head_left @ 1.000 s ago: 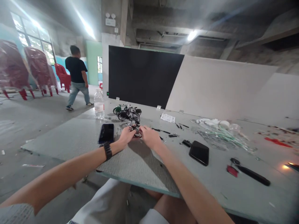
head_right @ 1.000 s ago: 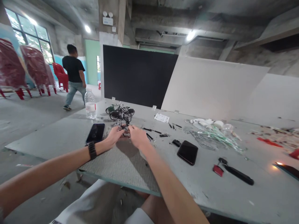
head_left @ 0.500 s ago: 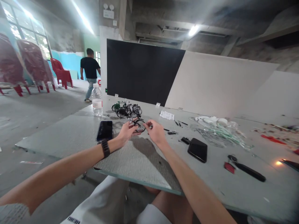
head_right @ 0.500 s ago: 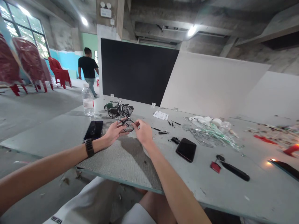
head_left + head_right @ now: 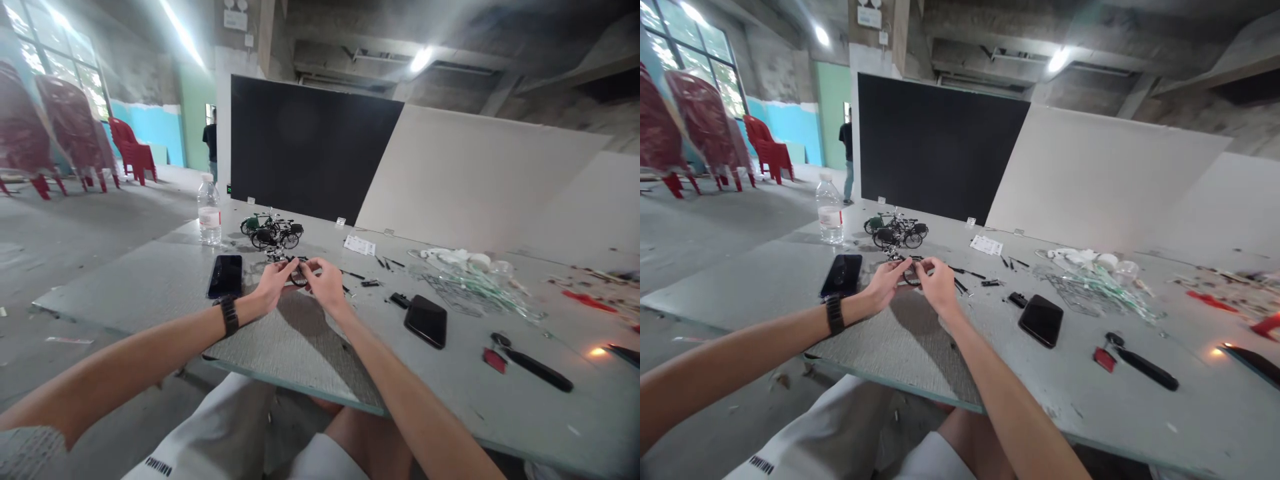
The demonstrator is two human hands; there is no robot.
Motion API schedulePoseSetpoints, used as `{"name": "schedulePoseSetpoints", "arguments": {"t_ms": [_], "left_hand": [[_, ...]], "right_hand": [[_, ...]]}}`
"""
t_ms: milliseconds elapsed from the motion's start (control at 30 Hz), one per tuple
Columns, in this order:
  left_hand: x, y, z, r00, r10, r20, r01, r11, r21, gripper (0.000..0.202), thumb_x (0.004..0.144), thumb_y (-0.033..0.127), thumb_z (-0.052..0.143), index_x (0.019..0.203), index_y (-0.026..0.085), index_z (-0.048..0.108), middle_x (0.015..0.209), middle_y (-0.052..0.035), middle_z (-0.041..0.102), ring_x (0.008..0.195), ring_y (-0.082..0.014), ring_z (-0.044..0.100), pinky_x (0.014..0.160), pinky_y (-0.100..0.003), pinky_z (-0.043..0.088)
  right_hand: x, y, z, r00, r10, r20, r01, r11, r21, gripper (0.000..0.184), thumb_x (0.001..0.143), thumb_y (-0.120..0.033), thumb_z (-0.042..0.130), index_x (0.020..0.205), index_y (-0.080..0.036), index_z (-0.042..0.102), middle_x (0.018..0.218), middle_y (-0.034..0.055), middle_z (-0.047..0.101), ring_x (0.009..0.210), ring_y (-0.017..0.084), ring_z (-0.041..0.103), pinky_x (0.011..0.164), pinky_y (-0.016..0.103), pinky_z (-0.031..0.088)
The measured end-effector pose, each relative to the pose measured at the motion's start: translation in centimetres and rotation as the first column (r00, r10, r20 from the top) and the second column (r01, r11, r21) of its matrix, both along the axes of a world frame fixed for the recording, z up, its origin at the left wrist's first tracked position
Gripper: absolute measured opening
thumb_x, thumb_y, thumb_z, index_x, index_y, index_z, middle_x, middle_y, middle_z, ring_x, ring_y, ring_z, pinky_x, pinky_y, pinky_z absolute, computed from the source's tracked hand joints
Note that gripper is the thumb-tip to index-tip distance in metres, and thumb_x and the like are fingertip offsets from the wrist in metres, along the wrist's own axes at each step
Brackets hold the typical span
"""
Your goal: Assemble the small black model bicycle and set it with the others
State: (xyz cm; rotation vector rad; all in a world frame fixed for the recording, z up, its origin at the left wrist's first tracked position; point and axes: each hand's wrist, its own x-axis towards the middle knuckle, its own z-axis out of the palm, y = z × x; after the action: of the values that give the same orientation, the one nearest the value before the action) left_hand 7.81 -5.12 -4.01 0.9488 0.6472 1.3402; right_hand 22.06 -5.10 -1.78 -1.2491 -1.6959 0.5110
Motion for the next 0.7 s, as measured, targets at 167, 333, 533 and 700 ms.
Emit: {"name": "schedulePoseSetpoints", "arguments": {"t_ms": [167, 333, 533, 700], "left_hand": [[0.2, 0.2, 0.0, 0.997, 0.074, -0.009, -0.075, 0.996, -0.039, 0.032, 0.072, 0.037, 0.085, 0.080, 0.011, 0.067, 0.082, -0.0062, 0.070, 0.072, -0.0165, 0.067, 0.070, -0.034, 0.060], [0.6, 0.4, -0.2, 0.990, 0.139, 0.013, -0.138, 0.989, -0.055, 0.029, 0.070, 0.030, 0.085, 0.076, 0.012, 0.065, 0.075, -0.0021, 0.066, 0.064, -0.0137, 0.064, 0.070, -0.034, 0.060], [0.7, 0.4, -0.2, 0.983, 0.176, 0.060, -0.171, 0.982, -0.079, 0.027, 0.067, 0.028, 0.085, 0.074, 0.013, 0.064, 0.075, -0.0019, 0.067, 0.067, -0.0148, 0.066, 0.075, -0.036, 0.060], [0.6, 0.6, -0.1, 0.973, 0.227, 0.031, -0.222, 0.968, -0.116, 0.023, 0.069, 0.026, 0.082, 0.077, 0.013, 0.064, 0.078, -0.0046, 0.071, 0.070, -0.0174, 0.069, 0.072, -0.036, 0.062]], "right_hand": [[-0.4, 0.3, -0.4, 0.999, -0.032, -0.030, 0.031, 0.999, -0.033, 0.024, 0.083, -0.044, 0.060, 0.079, -0.020, 0.063, 0.075, 0.0048, 0.070, 0.052, 0.016, 0.063, 0.049, 0.026, 0.049], [-0.3, 1.0, -0.9, 0.991, -0.132, 0.003, 0.132, 0.991, -0.036, 0.018, 0.080, -0.038, 0.058, 0.072, -0.021, 0.060, 0.069, 0.0035, 0.068, 0.059, 0.018, 0.064, 0.055, 0.027, 0.047], [-0.3, 1.2, -1.2, 0.988, -0.145, -0.060, 0.147, 0.989, 0.020, 0.018, 0.076, -0.037, 0.057, 0.068, -0.022, 0.059, 0.068, 0.0043, 0.068, 0.066, 0.020, 0.062, 0.064, 0.030, 0.047], [-1.1, 0.3, -1.2, 0.994, -0.101, -0.038, 0.106, 0.986, 0.129, 0.018, 0.081, -0.038, 0.057, 0.073, -0.021, 0.058, 0.072, 0.0038, 0.067, 0.066, 0.018, 0.060, 0.066, 0.029, 0.046]]}}
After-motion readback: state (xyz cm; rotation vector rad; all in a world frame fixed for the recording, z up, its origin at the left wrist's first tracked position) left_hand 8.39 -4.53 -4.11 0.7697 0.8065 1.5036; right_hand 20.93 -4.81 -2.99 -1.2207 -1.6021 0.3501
